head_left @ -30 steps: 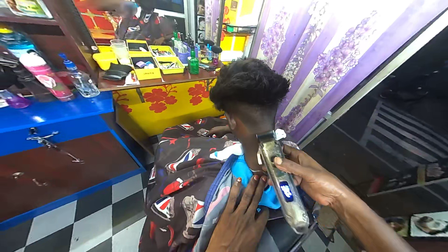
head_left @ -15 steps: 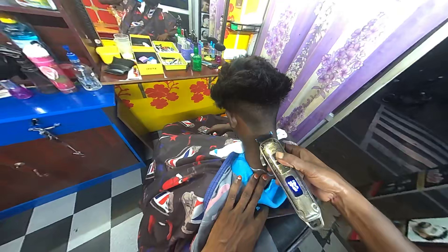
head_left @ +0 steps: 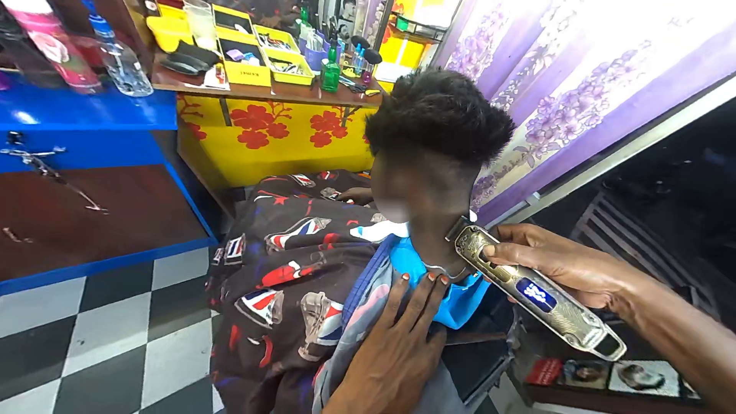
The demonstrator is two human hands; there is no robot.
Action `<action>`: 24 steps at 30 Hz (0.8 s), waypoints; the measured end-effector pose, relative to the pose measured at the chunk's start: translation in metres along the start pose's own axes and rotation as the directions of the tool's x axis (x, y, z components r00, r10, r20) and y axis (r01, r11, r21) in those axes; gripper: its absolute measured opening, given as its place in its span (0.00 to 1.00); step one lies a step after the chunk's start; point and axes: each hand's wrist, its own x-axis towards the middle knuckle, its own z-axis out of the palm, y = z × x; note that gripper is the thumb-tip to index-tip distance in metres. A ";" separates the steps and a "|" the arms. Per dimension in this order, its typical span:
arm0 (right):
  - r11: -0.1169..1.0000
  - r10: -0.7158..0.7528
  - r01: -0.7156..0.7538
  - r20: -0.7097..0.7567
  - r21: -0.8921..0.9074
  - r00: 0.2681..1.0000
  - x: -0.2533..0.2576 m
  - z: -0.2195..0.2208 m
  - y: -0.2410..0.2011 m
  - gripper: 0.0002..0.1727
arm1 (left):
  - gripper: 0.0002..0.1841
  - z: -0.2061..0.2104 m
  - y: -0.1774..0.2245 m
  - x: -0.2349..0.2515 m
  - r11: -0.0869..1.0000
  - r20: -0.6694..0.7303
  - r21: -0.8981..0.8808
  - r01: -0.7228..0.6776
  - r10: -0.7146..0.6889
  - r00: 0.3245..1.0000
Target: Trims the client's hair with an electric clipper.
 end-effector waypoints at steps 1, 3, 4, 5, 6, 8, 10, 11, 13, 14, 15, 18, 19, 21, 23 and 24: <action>0.999 0.004 -0.005 -0.014 -0.035 1.000 0.000 0.003 -0.004 0.24 | 0.13 0.000 0.000 0.000 1.000 -0.004 -0.008 0.003 -0.003 1.000; 0.994 0.010 -0.013 -0.033 -0.105 0.999 -0.002 0.008 -0.012 0.23 | 0.13 0.000 0.001 0.000 1.000 -0.008 -0.025 0.008 -0.008 1.000; 0.991 0.017 -0.023 -0.044 -0.132 0.999 -0.002 0.011 -0.016 0.23 | 0.14 0.000 0.001 0.000 0.999 -0.018 -0.030 0.013 -0.014 1.000; 0.988 0.029 -0.037 -0.051 -0.150 0.998 -0.003 0.014 -0.021 0.22 | 0.14 0.001 0.001 -0.001 0.999 -0.022 -0.038 0.015 -0.016 1.000; 0.985 0.042 -0.051 -0.058 -0.162 0.997 -0.003 0.017 -0.026 0.21 | 0.15 0.001 0.001 -0.001 0.999 -0.023 -0.045 0.017 -0.018 1.000; 0.979 0.070 -0.081 -0.066 -0.189 0.995 -0.003 0.022 -0.035 0.19 | 0.15 0.001 0.001 -0.001 0.998 -0.024 -0.063 0.020 -0.022 0.999; 0.969 0.100 -0.113 -0.067 -0.218 0.993 -0.003 0.024 -0.045 0.18 | 0.15 0.000 0.001 -0.001 0.997 -0.027 -0.076 0.025 -0.027 0.999; 0.966 0.109 -0.121 -0.066 -0.230 0.992 -0.003 0.025 -0.048 0.17 | 0.15 0.000 0.001 -0.001 0.996 -0.024 -0.078 0.029 -0.031 0.999; 0.960 0.135 -0.143 -0.048 -0.240 0.990 -0.003 0.024 -0.054 0.18 | 0.16 -0.001 0.002 -0.001 0.996 -0.021 -0.084 0.038 -0.040 0.999; 0.955 0.153 -0.158 -0.038 -0.250 0.987 -0.003 0.024 -0.057 0.19 | 0.16 -0.001 0.002 -0.001 0.996 -0.023 -0.085 0.041 -0.043 0.999; 0.947 0.174 -0.176 -0.029 -0.270 0.984 -0.003 0.024 -0.060 0.18 | 0.16 0.000 0.002 0.000 0.995 -0.023 -0.086 0.043 -0.045 0.999; 0.913 0.255 -0.236 0.012 -0.333 0.967 0.000 0.018 -0.065 0.21 | 0.16 0.000 0.002 -0.001 0.996 -0.024 -0.071 0.045 -0.047 0.999; 0.904 0.282 -0.253 0.035 -0.343 0.959 0.004 0.015 -0.067 0.23 | 0.16 0.000 0.002 -0.001 0.997 -0.020 -0.065 0.045 -0.046 0.999; 0.886 0.307 -0.272 0.036 -0.375 0.951 0.009 0.016 -0.073 0.23 | 0.15 -0.002 0.003 0.000 0.998 0.000 -0.051 0.046 -0.046 0.999; 0.876 0.324 -0.287 0.034 -0.387 0.945 0.012 0.022 -0.082 0.20 | 0.15 -0.003 0.003 0.001 0.997 0.023 -0.053 0.050 -0.048 0.999; 0.868 0.329 -0.291 0.026 -0.403 0.944 0.013 0.025 -0.086 0.19 | 0.14 -0.003 0.003 0.001 0.997 0.029 -0.059 0.051 -0.049 0.998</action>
